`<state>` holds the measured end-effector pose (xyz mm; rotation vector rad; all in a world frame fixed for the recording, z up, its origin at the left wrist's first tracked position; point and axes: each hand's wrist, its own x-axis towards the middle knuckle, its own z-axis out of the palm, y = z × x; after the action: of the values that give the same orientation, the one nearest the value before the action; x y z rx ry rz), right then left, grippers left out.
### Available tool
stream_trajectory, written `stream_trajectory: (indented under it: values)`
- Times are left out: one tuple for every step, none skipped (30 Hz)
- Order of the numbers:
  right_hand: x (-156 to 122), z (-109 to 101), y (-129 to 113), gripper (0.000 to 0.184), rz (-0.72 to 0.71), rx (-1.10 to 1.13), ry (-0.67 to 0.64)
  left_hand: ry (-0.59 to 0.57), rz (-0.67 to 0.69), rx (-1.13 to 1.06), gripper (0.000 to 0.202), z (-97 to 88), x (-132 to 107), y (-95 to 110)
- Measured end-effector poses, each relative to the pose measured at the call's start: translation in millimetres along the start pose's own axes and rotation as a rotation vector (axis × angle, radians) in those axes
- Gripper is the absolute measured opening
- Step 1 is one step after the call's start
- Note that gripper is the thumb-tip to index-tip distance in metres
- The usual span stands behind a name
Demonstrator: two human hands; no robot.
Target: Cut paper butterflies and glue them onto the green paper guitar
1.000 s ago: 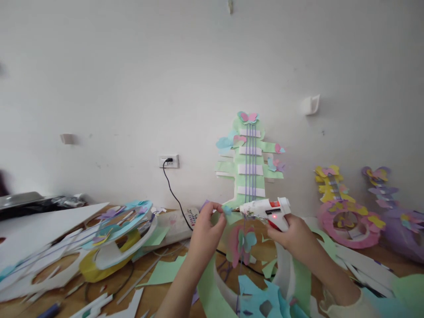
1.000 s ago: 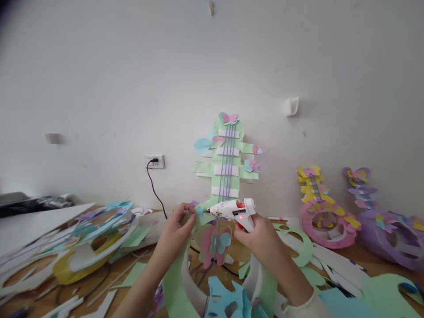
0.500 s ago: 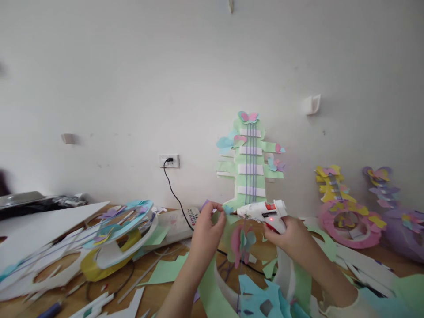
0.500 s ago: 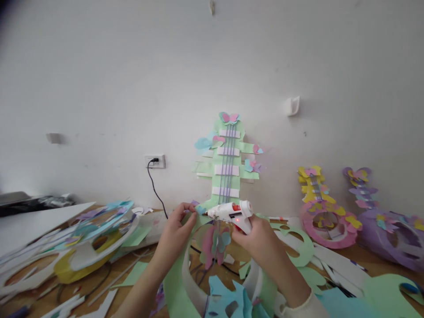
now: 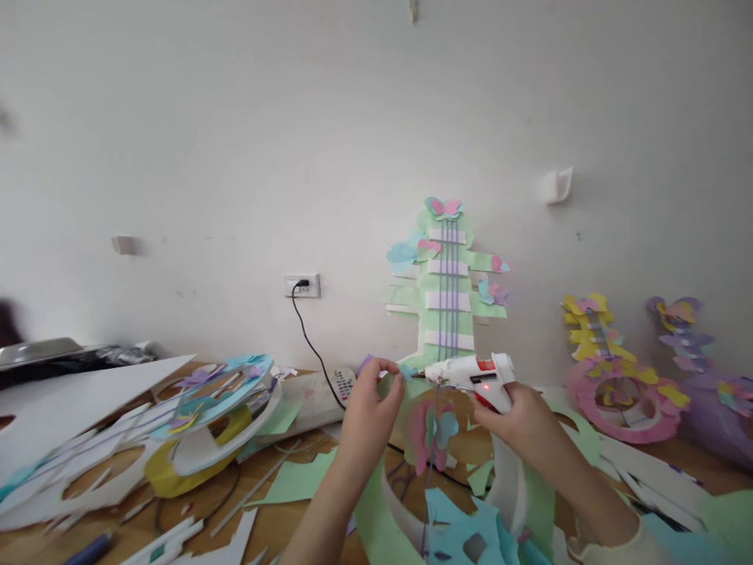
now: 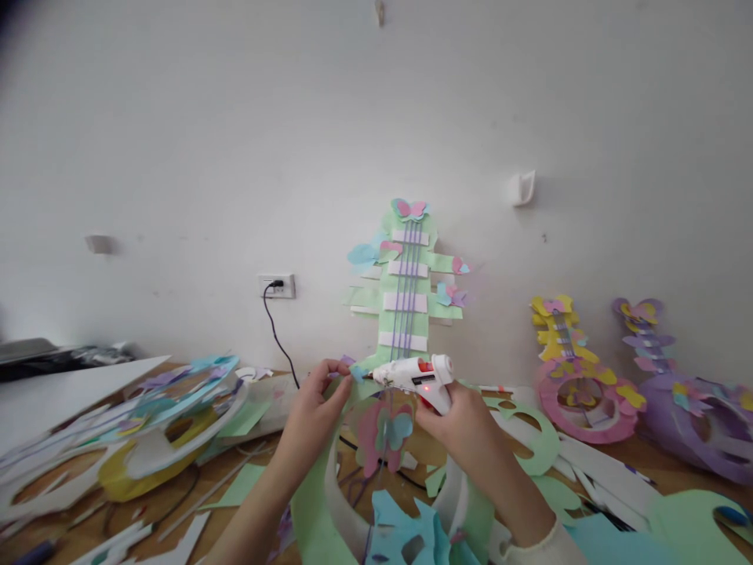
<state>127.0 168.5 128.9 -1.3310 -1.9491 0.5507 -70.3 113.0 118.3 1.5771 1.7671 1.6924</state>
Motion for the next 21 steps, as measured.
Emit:
stream_trajectory:
  values:
    - [-0.4, -0.1, -0.5, 0.018, 0.004, -0.002, -0.001, -0.002, -0.004, 0.001, 0.012, -0.2, -0.3, 0.5]
    - [-0.8, -0.2, -1.1, 0.018, 0.006, -0.002, -0.001, -0.005, -0.01, 0.001, 0.012, -0.4, -0.6, 1.0]
    - [-1.0, -0.1, -1.6, 0.017, 0.009, -0.004, 0.002, -0.008, -0.016, 0.002, 0.012, -0.5, -0.9, 1.5]
    - [-1.1, 0.0, -2.1, 0.018, 0.01, -0.004, 0.007, -0.01, -0.02, 0.002, 0.012, -0.5, -1.1, 1.8]
    - [-1.0, 0.1, -2.4, 0.018, 0.008, -0.002, 0.012, -0.012, -0.023, 0.002, 0.012, -0.4, -1.2, 1.9]
    - [-0.7, 0.1, -2.6, 0.019, 0.007, 0.002, 0.015, -0.014, -0.026, 0.002, 0.012, -0.3, -1.2, 1.7]
    - [-0.5, 0.0, -2.5, 0.02, 0.005, 0.009, 0.016, -0.015, -0.028, -0.002, 0.012, 0.0, -1.2, 1.2]
    - [-0.2, -0.3, -2.3, 0.02, 0.003, 0.022, 0.008, -0.016, -0.03, -0.01, 0.013, 0.3, -1.1, 0.5]
    - [0.0, -0.8, -2.1, 0.021, 0.0, 0.039, 0.002, -0.017, -0.032, -0.021, 0.013, 0.6, -1.0, -0.5]
    - [0.1, -1.4, -1.9, 0.021, -0.003, 0.055, -0.004, -0.017, -0.033, -0.034, 0.014, 0.9, -0.8, -1.6]
    - [0.1, -2.1, -1.7, 0.021, 0.0, 0.063, -0.005, -0.017, -0.032, -0.045, 0.015, 1.0, -0.7, -2.6]
    - [0.0, -2.8, -1.7, 0.021, 0.004, 0.068, -0.005, -0.017, -0.029, -0.052, 0.015, 1.0, -0.7, -3.4]
    - [-0.2, -3.4, -1.8, 0.02, 0.007, 0.068, -0.006, -0.017, -0.025, -0.051, 0.015, 0.8, -0.7, -3.7]
    - [-0.4, -3.9, -2.0, 0.02, 0.01, 0.058, -0.01, -0.016, -0.02, -0.042, 0.015, 0.6, -0.8, -3.6]
    - [-0.5, -4.0, -2.2, 0.02, 0.011, 0.045, -0.013, -0.015, -0.014, -0.026, 0.015, 0.2, -1.0, -3.0]
    - [-0.6, -3.9, -2.4, 0.02, 0.004, 0.035, -0.017, -0.011, -0.008, -0.006, 0.014, -0.1, -1.2, -1.9]
    - [-0.5, -3.5, -2.4, 0.02, -0.008, 0.03, -0.02, -0.003, 0.0, 0.017, 0.014, -0.5, -1.5, -0.5]
    - [-0.4, -3.0, -2.1, 0.021, -0.019, 0.025, -0.02, 0.005, 0.009, 0.036, 0.013, -0.8, -1.7, 1.0]
    - [-0.1, -2.2, -1.5, 0.021, -0.028, 0.02, -0.015, 0.008, 0.019, 0.049, 0.012, -1.0, -1.9, 2.4]
    - [0.3, -1.5, -0.6, 0.021, -0.038, 0.02, -0.009, 0.007, 0.027, 0.056, 0.013, -1.2, -1.9, 3.4]
    - [0.7, -0.7, 0.5, 0.021, -0.046, 0.021, -0.005, 0.006, 0.033, 0.057, 0.014, -1.2, -1.8, 3.9]
